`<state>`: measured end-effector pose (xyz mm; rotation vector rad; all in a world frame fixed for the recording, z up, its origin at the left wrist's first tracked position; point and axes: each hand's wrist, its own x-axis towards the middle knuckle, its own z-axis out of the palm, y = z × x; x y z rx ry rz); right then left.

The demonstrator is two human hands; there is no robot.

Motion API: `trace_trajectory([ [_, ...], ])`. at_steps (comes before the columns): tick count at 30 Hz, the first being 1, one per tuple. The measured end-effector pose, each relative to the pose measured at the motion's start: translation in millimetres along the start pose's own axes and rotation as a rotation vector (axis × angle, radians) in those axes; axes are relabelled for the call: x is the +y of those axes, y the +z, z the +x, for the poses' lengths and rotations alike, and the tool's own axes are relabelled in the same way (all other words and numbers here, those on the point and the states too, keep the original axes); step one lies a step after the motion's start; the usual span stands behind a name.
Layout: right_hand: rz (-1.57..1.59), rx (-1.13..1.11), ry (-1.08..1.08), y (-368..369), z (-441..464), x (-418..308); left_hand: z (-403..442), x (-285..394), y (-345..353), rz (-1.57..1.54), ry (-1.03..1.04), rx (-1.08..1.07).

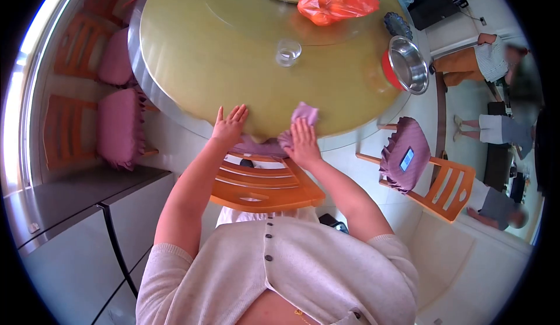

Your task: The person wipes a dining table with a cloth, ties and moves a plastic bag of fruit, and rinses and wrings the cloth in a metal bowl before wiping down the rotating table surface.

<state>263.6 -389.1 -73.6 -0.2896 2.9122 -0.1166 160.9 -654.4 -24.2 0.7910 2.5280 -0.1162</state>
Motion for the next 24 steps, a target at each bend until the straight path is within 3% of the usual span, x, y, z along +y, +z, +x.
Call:
trace_trajectory([
  [3, 0.033, -0.085, -0.204, -7.6, 27.3, -57.8, 2.5, -23.8, 22.9, 0.039, -0.071, 0.091],
  [5, -0.026, -0.091, -0.3, -7.0, 46.9, -93.2, -11.8, -27.4, -0.5, -0.052, -0.08, 0.089],
  [8, -0.029, -0.003, -0.313, -9.5, 69.1, -138.9, -15.9, -32.7, -3.4, -0.149, -0.098, 0.133],
  [10, -0.236, 0.11, -0.44, -1.9, 73.9, -150.0, -17.5, -33.6, 2.3, -0.165, -0.101, 0.171],
  [12, -0.224, 0.143, -0.48, 8.9, 70.7, -134.5, -16.0, -32.8, 4.6, -0.201, -0.121, 0.264],
  [14, 0.095, 0.13, -0.589, 27.7, 56.4, -105.8, -15.4, -28.7, 2.5, -0.189, -0.115, 0.25],
  [16, -0.251, 0.102, -0.541, 24.5, 31.2, -69.5, -17.8, -23.4, 2.3, -0.168, -0.132, 0.227],
  [21, -0.382, -0.007, -0.44, 28.3, -21.2, 43.3, -21.4, -12.8, 6.4, -0.177, -0.121, 0.227],
  [24, -0.258, 0.194, -0.437, 28.8, -27.1, 49.9, -24.9, -5.8, 5.5, -0.176, -0.137, 0.228],
])
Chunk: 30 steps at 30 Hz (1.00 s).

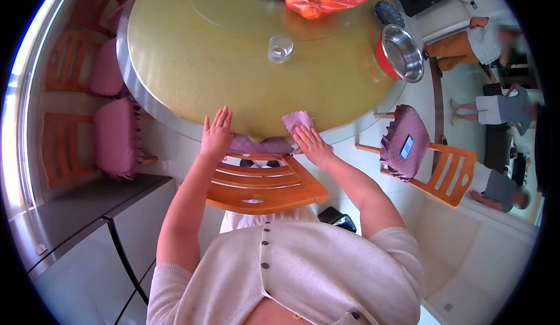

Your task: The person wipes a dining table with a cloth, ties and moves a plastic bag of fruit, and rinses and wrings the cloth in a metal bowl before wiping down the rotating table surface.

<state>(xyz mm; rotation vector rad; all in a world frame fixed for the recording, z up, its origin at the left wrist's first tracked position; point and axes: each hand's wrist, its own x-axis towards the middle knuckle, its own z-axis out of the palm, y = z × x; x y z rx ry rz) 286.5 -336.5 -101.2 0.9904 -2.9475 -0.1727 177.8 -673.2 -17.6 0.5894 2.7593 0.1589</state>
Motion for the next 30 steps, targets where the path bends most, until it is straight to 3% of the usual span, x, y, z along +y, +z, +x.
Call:
trace_trajectory([
  [2, -0.004, -0.279, 0.015, -8.5, 20.8, -14.2, -0.2, 5.3, -3.4, 0.001, 0.002, 0.012],
  [3, 0.175, -0.289, 0.03, -6.4, 39.6, -28.2, -1.9, 7.5, -4.3, -0.021, -0.005, -0.019],
  [5, 0.209, -0.296, -0.001, -13.0, 85.4, -67.8, -2.8, 13.6, -3.3, -0.04, -0.007, -0.045],
  [7, 0.196, 0.053, -0.113, -11.3, 119.1, -99.5, -6.4, 12.8, 1.1, -0.027, -0.035, -0.011],
  [12, 0.121, 0.126, -0.181, -9.4, 142.7, -102.2, -3.4, 15.2, 1.7, -0.056, -0.034, 0.012],
  [14, 0.465, 0.035, -0.264, -15.5, 132.6, -68.7, -4.0, 21.2, 7.2, -0.066, -0.035, -0.002],
  [15, 0.473, -0.061, -0.202, -38.4, 114.7, -41.6, -1.1, 25.0, 11.6, -0.041, 0.002, -0.024],
  [17, 0.64, -0.03, 0.108, -44.9, 87.1, 14.6, 9.3, 36.1, 15.1, -0.017, 0.045, -0.029],
  [21, 0.284, 0.007, 0.761, -10.7, -1.5, 119.9, 20.0, 63.5, 25.1, 0.014, 0.124, -0.141],
  [22, 0.28, 0.017, 0.767, -4.2, 2.5, 129.7, 21.1, 67.9, 25.0, 0.006, 0.114, -0.186],
  [24, 0.267, 0.057, 1.234, 10.6, 9.1, 146.4, 16.9, 68.7, 25.7, 0.007, 0.099, -0.19],
  [27, 0.087, 0.092, 1.352, 38.5, 73.7, 138.8, 16.0, 63.4, 32.4, 0.029, 0.029, -0.155],
  [30, 0.236, 0.029, 0.983, 10.7, 127.0, 89.6, 16.2, 58.7, 25.6, 0.046, 0.017, -0.187],
])
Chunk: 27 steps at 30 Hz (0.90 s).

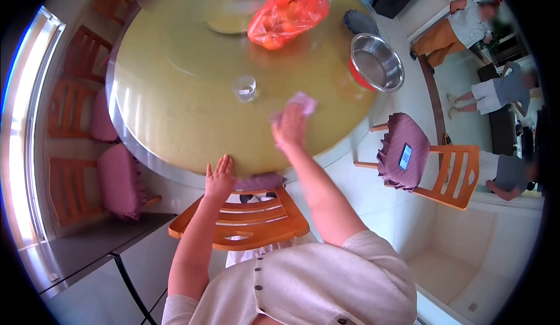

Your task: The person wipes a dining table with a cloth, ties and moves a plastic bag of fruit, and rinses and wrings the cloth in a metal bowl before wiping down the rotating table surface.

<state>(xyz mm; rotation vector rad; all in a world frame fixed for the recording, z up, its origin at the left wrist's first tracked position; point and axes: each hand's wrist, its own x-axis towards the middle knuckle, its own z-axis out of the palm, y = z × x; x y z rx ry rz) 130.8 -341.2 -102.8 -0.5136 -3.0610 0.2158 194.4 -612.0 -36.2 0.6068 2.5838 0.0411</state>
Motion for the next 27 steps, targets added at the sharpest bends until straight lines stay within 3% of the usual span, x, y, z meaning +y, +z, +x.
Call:
trace_trajectory([
  [3, 0.026, -0.041, -0.451, -11.1, -61.9, -43.8, 2.0, -0.3, 2.3, 0.002, -0.007, 0.019],
  [6, 0.13, -0.109, -0.723, -23.4, -105.3, -12.3, 1.4, 1.7, -3.3, 0.011, -0.02, -0.003],
  [9, 0.085, -0.22, -0.658, -39.3, -96.5, 64.3, -0.2, 4.4, -4.1, -0.001, -0.018, 0.007],
  [13, 0.159, -0.012, -0.247, -36.5, -56.3, 184.6, 3.7, 5.4, -8.8, 0.006, -0.019, -0.002],
  [14, -0.029, -0.033, -0.118, -43.4, -40.1, 200.4, 3.3, 5.4, -10.1, 0.001, -0.021, -0.011],
  [15, -0.023, -0.004, 0.029, -37.0, -25.8, 214.6, 4.9, 4.2, -8.3, 0.003, -0.02, -0.008],
  [16, -0.022, -0.002, 0.029, -33.3, -10.2, 212.7, 6.9, 3.2, -5.8, -0.01, -0.022, -0.004],
  [19, -0.085, 0.031, 0.516, -16.7, 21.3, 173.0, 7.5, 4.1, -5.5, -0.012, -0.025, -0.01],
  [21, 0.013, 0.076, 0.362, -4.0, 21.7, 124.9, 7.9, 5.4, -9.0, 0.005, -0.026, -0.015],
  [24, -0.068, -0.054, -0.046, -19.2, -17.4, 28.1, 9.1, 7.8, -14.1, 0.017, -0.031, -0.037],
  [27, 0.141, -0.05, -0.476, -15.8, -76.1, -6.3, 8.6, 9.6, -11.5, 0.058, -0.048, -0.051],
])
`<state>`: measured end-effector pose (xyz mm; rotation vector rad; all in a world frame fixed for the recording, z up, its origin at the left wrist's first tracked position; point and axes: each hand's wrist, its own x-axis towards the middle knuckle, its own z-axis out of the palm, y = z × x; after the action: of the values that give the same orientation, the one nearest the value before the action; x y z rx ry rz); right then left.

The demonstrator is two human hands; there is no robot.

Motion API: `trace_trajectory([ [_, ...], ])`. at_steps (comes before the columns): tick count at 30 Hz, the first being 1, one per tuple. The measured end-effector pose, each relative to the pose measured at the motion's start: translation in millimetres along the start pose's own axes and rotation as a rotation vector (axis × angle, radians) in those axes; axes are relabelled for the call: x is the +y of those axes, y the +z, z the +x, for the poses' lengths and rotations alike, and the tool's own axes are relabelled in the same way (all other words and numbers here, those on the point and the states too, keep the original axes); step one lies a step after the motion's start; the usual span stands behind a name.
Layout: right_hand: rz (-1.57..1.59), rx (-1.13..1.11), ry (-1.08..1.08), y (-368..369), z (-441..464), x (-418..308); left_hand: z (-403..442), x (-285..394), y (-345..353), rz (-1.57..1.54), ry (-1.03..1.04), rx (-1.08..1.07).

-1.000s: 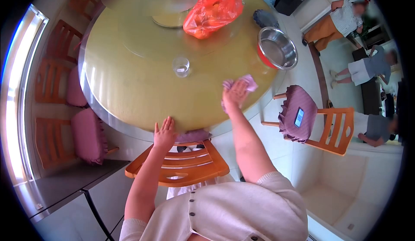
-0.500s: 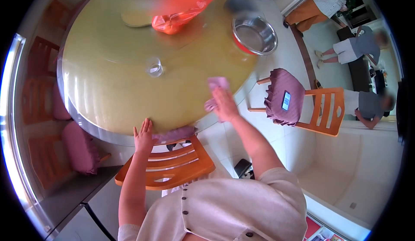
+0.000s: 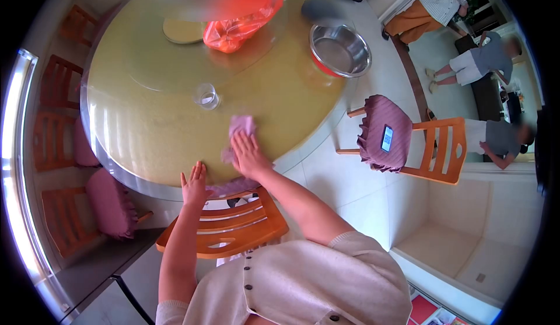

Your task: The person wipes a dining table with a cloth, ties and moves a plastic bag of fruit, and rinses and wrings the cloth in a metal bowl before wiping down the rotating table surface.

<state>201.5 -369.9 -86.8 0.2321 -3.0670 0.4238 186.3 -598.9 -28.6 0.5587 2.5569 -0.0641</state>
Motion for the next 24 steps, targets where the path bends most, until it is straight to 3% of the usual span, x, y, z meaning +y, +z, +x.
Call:
trace_trajectory([
  [1, -0.002, 0.008, 0.0, -1.2, -8.9, 4.0, 0.5, -0.8, 1.2, 0.006, 0.001, 0.001],
  [3, 0.068, -0.114, -0.446, -11.6, -40.0, 35.0, 1.7, -2.8, 1.6, 0.018, 0.012, 0.005],
  [5, -0.048, -0.297, -0.441, -41.9, -50.4, 84.2, -0.3, -3.0, 1.8, 0.006, 0.013, 0.019],
  [7, -0.044, -0.33, -0.042, -62.2, -53.6, 137.9, 1.7, -5.0, 11.1, 0.001, 0.018, 0.026],
  [9, -0.148, -0.008, 0.31, -60.0, -54.9, 169.8, 6.1, -8.6, 11.5, -0.009, 0.004, 0.042],
  [10, -0.143, -0.01, 0.299, -51.2, -46.0, 168.8, 6.0, -6.2, 9.3, -0.001, 0.012, 0.051],
  [12, -0.196, 0.137, 0.662, -29.3, -31.2, 153.1, 2.8, -5.3, 8.0, 0.007, 0.007, 0.047],
  [15, -0.195, 0.038, 0.635, -22.4, -13.8, 93.1, 0.6, -3.1, 10.5, -0.014, 0.007, 0.068],
  [17, -0.207, -0.035, 0.392, -12.9, -15.1, 45.1, 1.5, 0.1, 8.4, -0.013, -0.001, 0.066],
  [19, 0.028, 0.026, 0.155, -4.1, -24.7, 1.2, -3.6, 14.0, -7.5, -0.03, -0.018, 0.042],
  [21, 0.171, -0.074, 0.052, -7.9, -25.8, -21.7, -1.7, 24.1, 3.7, -0.146, 0.16, 0.213],
  [22, 0.305, -0.17, -0.031, -6.8, -27.0, -29.4, -3.0, 33.2, 3.3, -0.149, 0.143, 0.212],
  [24, 0.299, -0.14, -0.027, -3.9, -31.3, -21.7, -4.5, 52.4, 3.4, -0.211, 0.294, 0.2],
])
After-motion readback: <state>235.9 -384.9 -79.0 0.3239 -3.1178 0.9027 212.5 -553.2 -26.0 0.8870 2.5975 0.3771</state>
